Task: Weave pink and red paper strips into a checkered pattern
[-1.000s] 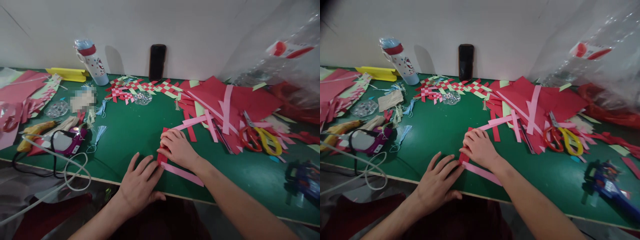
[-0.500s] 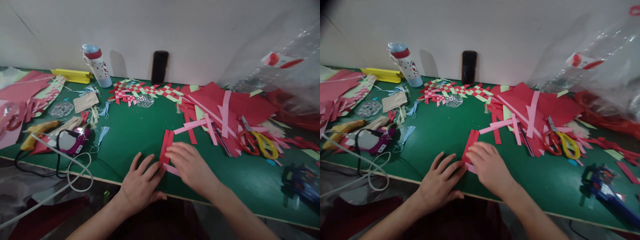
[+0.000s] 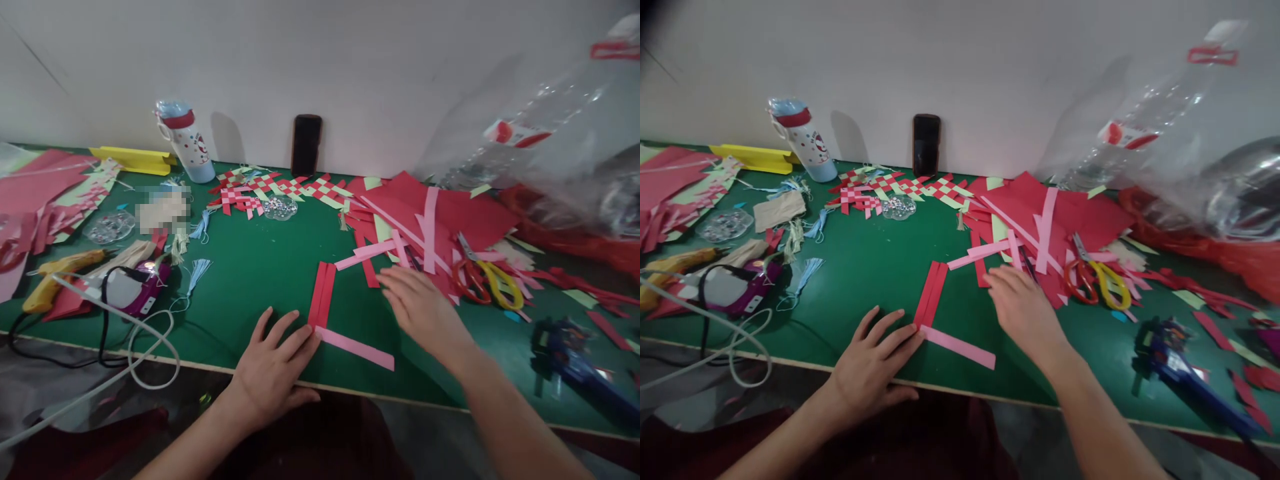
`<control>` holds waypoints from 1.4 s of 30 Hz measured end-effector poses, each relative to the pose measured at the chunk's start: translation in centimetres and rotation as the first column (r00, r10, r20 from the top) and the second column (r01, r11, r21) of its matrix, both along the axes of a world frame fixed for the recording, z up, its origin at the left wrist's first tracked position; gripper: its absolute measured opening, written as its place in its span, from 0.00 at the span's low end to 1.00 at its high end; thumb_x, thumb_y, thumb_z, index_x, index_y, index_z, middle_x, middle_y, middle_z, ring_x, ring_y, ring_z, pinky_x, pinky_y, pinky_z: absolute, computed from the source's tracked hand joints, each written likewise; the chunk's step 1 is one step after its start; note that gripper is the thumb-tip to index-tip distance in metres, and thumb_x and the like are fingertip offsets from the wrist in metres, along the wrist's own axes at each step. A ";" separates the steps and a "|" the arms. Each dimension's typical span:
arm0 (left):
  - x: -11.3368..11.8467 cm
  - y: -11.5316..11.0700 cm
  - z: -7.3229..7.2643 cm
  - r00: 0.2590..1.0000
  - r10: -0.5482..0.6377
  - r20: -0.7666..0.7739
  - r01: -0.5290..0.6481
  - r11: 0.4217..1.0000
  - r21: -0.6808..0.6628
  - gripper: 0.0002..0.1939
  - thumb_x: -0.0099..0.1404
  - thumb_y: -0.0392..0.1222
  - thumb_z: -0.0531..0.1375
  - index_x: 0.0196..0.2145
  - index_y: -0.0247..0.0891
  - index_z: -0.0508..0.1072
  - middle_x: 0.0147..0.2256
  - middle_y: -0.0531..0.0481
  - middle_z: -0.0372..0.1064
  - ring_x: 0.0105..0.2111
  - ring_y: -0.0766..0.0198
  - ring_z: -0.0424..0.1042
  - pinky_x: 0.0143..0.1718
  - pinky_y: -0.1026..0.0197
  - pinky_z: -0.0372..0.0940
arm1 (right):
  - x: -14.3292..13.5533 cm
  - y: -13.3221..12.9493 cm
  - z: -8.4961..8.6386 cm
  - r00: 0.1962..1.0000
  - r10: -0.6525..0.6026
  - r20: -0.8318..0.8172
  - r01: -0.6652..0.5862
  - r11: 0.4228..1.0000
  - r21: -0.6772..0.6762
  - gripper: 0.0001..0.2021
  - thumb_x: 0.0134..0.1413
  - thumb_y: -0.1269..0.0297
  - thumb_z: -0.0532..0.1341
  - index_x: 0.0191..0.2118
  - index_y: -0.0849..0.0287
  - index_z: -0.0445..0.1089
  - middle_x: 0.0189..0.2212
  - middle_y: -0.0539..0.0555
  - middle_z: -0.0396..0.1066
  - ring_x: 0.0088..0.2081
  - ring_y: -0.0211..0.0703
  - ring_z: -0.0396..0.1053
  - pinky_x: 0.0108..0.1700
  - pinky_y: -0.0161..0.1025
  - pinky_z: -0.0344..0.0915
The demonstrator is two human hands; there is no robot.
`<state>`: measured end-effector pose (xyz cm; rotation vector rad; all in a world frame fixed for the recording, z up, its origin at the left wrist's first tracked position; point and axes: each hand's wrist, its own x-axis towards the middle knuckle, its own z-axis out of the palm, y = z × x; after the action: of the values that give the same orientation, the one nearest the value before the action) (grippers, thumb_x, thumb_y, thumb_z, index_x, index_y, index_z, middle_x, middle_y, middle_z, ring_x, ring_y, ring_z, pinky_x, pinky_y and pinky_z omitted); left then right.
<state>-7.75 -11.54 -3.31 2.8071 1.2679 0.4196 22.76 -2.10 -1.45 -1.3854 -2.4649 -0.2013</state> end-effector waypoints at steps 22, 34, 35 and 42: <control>0.0 -0.2 0.0 0.999 0.026 0.024 -0.024 0.996 -0.091 0.37 0.64 0.66 0.55 0.63 0.44 0.59 0.59 0.49 0.64 0.62 0.47 0.54 0.66 0.37 0.33 | 0.1 8.2 3.1 0.981 0.013 -0.194 0.028 0.978 0.205 0.11 0.61 0.64 0.55 0.38 0.56 0.74 0.34 0.55 0.76 0.39 0.48 0.70 0.46 0.48 0.65; 0.4 0.0 0.5 1.000 0.022 -0.012 -0.023 0.998 -0.066 0.40 0.61 0.71 0.53 0.62 0.41 0.62 0.57 0.46 0.66 0.62 0.46 0.54 0.66 0.37 0.28 | 3.0 5.3 6.2 0.647 -0.220 -0.730 0.528 0.820 0.221 0.13 0.51 0.59 0.66 0.41 0.61 0.78 0.29 0.55 0.76 0.28 0.41 0.69 0.33 0.40 0.66; 0.5 0.0 0.7 1.000 0.025 -0.017 -0.026 0.998 -0.065 0.40 0.61 0.71 0.52 0.61 0.41 0.62 0.56 0.45 0.66 0.62 0.46 0.54 0.66 0.37 0.29 | 3.5 6.1 6.3 0.630 -0.238 -0.739 0.526 0.831 0.182 0.13 0.50 0.61 0.66 0.41 0.62 0.78 0.29 0.55 0.76 0.28 0.41 0.70 0.33 0.40 0.67; 0.9 0.5 1.2 0.999 -0.031 -0.018 0.030 0.997 -0.064 0.38 0.63 0.70 0.52 0.58 0.38 0.66 0.56 0.45 0.67 0.62 0.47 0.56 0.67 0.40 0.41 | 6.3 9.1 8.0 0.533 0.028 -0.846 0.517 0.780 0.351 0.17 0.48 0.61 0.66 0.40 0.70 0.76 0.31 0.60 0.74 0.31 0.45 0.71 0.34 0.44 0.67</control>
<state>-6.86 -11.02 -2.12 2.7800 1.2174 0.3451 29.08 6.99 6.52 -1.1628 -1.2368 -0.2563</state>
